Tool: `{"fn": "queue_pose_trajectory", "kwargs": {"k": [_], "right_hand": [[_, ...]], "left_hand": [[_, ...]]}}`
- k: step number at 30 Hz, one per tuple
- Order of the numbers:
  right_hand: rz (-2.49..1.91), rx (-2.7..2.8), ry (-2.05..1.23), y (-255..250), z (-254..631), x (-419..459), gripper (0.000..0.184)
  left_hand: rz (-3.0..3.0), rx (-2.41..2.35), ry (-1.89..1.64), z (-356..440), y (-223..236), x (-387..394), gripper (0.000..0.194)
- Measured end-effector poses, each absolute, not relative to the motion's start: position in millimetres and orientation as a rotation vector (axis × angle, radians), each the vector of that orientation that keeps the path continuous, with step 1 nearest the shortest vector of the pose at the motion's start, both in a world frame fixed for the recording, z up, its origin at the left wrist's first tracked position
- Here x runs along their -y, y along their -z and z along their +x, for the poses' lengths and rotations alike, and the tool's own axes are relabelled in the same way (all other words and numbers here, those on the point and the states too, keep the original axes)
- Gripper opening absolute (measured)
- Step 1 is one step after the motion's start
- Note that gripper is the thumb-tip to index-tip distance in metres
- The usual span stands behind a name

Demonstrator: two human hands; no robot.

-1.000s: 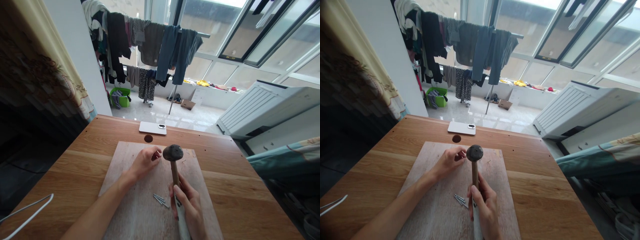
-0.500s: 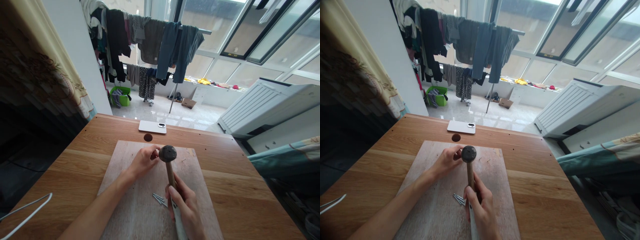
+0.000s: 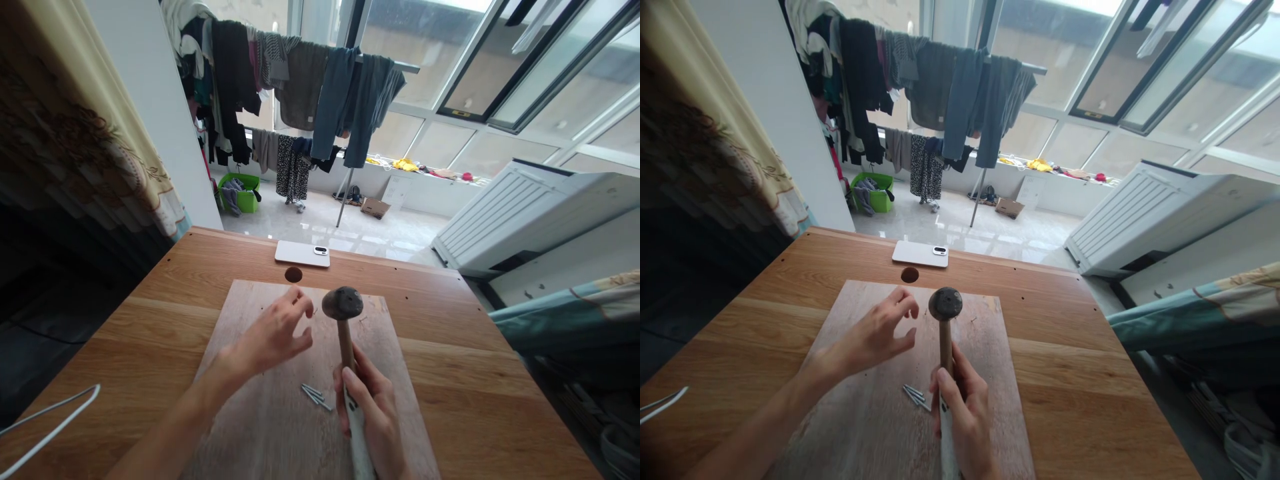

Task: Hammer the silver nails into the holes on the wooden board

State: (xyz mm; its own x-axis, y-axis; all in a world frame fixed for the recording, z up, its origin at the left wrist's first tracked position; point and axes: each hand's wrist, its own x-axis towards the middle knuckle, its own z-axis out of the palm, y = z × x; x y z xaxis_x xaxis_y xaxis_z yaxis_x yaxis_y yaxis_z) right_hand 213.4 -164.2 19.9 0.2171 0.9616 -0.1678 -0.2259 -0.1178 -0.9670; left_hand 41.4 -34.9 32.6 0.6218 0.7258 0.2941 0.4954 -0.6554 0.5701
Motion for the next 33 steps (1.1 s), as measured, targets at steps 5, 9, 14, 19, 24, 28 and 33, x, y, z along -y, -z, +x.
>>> {"fn": "queue_pose_trajectory", "kwargs": {"k": [5,9,14,19,24,28,33], "right_hand": [[-1.198,0.738,-1.185,-20.8,216.4,162.1,0.041],[-1.187,0.699,-1.189,-20.5,216.4,161.6,0.042],[-1.185,0.729,-1.176,-19.9,217.6,160.6,0.036],[-1.203,0.763,-1.177,-18.9,219.0,160.9,0.038],[-1.235,0.746,-1.166,-17.9,218.2,161.8,0.045],[-1.266,0.777,-1.156,-15.7,219.9,162.4,0.050],[-1.273,0.773,-1.146,-18.7,218.3,162.1,0.046]], "left_hand": [[2.858,-0.641,-0.188,45.7,-55.3,93.1,0.019],[2.992,-0.563,0.012,60.2,-50.8,112.3,0.032],[2.926,-0.545,0.080,60.0,-51.6,107.5,0.020],[2.619,-0.601,-0.158,42.7,-56.2,83.3,0.020],[2.095,-0.777,-0.826,34.1,-38.2,29.1,0.014],[1.933,-0.919,-1.002,36.9,-11.1,6.1,0.007],[1.974,-0.996,-0.966,36.5,1.9,11.9,0.010]]}}
